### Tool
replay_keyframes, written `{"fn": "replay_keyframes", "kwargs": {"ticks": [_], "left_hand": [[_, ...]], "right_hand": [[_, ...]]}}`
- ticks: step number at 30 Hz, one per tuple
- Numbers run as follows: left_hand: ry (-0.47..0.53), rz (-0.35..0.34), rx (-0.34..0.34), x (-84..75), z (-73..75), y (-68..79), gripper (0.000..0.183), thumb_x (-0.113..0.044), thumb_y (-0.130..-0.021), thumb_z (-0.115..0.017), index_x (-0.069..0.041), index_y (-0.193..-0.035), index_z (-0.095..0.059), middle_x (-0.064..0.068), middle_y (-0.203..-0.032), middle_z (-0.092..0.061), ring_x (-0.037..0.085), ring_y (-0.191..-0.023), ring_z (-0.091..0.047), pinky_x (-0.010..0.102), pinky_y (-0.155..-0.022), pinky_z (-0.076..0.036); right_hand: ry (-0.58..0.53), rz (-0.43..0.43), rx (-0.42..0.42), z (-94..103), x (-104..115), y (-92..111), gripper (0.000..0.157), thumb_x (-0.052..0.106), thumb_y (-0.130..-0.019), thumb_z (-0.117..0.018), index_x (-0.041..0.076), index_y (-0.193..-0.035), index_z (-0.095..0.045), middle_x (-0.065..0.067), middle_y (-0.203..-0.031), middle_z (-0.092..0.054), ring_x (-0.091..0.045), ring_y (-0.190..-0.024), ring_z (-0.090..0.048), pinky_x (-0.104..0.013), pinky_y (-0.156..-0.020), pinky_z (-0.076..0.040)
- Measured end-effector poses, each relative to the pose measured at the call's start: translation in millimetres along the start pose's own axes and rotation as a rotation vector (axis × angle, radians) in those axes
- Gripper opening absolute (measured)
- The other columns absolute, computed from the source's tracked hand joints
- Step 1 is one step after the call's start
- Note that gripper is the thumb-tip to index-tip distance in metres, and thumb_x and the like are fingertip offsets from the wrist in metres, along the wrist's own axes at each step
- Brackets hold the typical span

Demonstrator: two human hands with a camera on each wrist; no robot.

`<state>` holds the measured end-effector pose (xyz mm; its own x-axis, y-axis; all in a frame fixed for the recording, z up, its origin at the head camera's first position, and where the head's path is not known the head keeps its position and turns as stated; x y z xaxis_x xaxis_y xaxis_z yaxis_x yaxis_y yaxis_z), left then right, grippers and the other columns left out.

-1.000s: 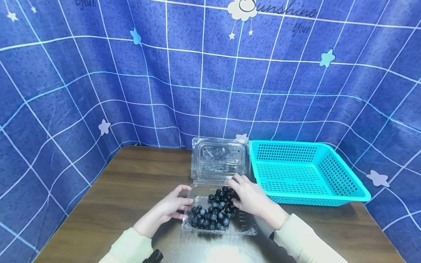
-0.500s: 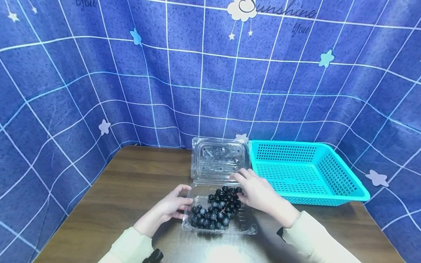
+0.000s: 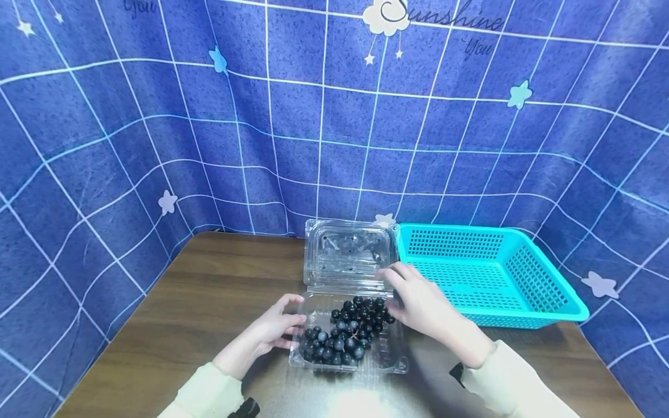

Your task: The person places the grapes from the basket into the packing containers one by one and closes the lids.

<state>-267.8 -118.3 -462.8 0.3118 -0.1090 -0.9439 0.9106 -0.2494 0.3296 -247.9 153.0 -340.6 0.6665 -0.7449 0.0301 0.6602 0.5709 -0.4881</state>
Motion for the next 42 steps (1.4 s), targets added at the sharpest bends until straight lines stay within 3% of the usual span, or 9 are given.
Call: {"fn": "replay_keyframes", "kwargs": {"ticks": [9, 18, 23, 31, 42], "left_hand": [[-0.005, -0.001, 0.008, -2.2, -0.2, 1.9, 0.047, -0.008, -0.090, -0.056, -0.011, -0.131, -0.034, 0.016, -0.100, -0.054, 0.023, -0.084, -0.059, 0.034, -0.060, -0.054], [-0.007, -0.004, 0.013, -0.5, 0.2, 0.3, 0.046, -0.007, -0.090, -0.055, -0.011, -0.131, -0.034, 0.015, -0.098, -0.055, 0.022, -0.083, -0.059, 0.031, -0.058, -0.054], [-0.003, -0.002, 0.018, 0.4, -0.1, 0.1, 0.048, -0.007, -0.090, -0.056, -0.011, -0.132, -0.034, 0.014, -0.098, -0.054, 0.022, -0.083, -0.058, 0.031, -0.058, -0.054], [0.001, -0.007, 0.027, -0.3, -0.1, -0.2, 0.049, -0.007, -0.090, -0.056, -0.011, -0.133, -0.032, 0.015, -0.098, -0.054, 0.022, -0.083, -0.059, 0.032, -0.059, -0.054], [-0.006, -0.009, 0.030, 0.2, 0.0, -2.0, 0.048, -0.007, -0.090, -0.055, -0.011, -0.132, -0.032, 0.014, -0.099, -0.055, 0.024, -0.086, -0.058, 0.033, -0.061, -0.054]], "right_hand": [[-0.090, -0.054, -0.091, 16.4, -6.5, 8.7, 0.049, 0.011, -0.071, -0.076, 0.008, -0.116, -0.057, -0.004, -0.109, -0.059, -0.021, -0.103, -0.056, -0.037, -0.085, -0.052], [-0.279, -0.160, -0.125, 16.7, -15.8, 22.9, 0.050, 0.008, -0.073, -0.077, 0.012, -0.117, -0.054, 0.001, -0.106, -0.057, -0.017, -0.087, -0.056, -0.025, -0.062, -0.052], [-0.407, -0.238, -0.128, 15.8, -20.4, 31.0, 0.050, 0.003, -0.073, -0.077, 0.015, -0.116, -0.054, -0.001, -0.103, -0.058, -0.017, -0.086, -0.056, -0.025, -0.062, -0.054], [-0.618, -0.341, -0.088, 13.0, -25.2, 43.2, 0.043, 0.003, -0.075, -0.075, 0.017, -0.110, -0.054, 0.003, -0.103, -0.058, -0.021, -0.087, -0.060, -0.025, -0.068, -0.056], [-0.966, -0.530, 0.020, -4.6, -26.7, 63.6, 0.041, 0.005, -0.080, -0.071, 0.007, -0.117, -0.052, -0.014, -0.105, -0.059, -0.021, -0.091, -0.062, -0.030, -0.074, -0.055]]}}
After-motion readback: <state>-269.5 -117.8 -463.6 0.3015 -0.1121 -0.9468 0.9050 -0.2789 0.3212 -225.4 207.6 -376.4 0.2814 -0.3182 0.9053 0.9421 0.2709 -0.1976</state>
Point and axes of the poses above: each hand's wrist, its own y-axis away from the middle knuckle, its own z-axis out of the back of the hand, x = y × z, the point moved 4 cm from there along -y, towards the middle knuckle
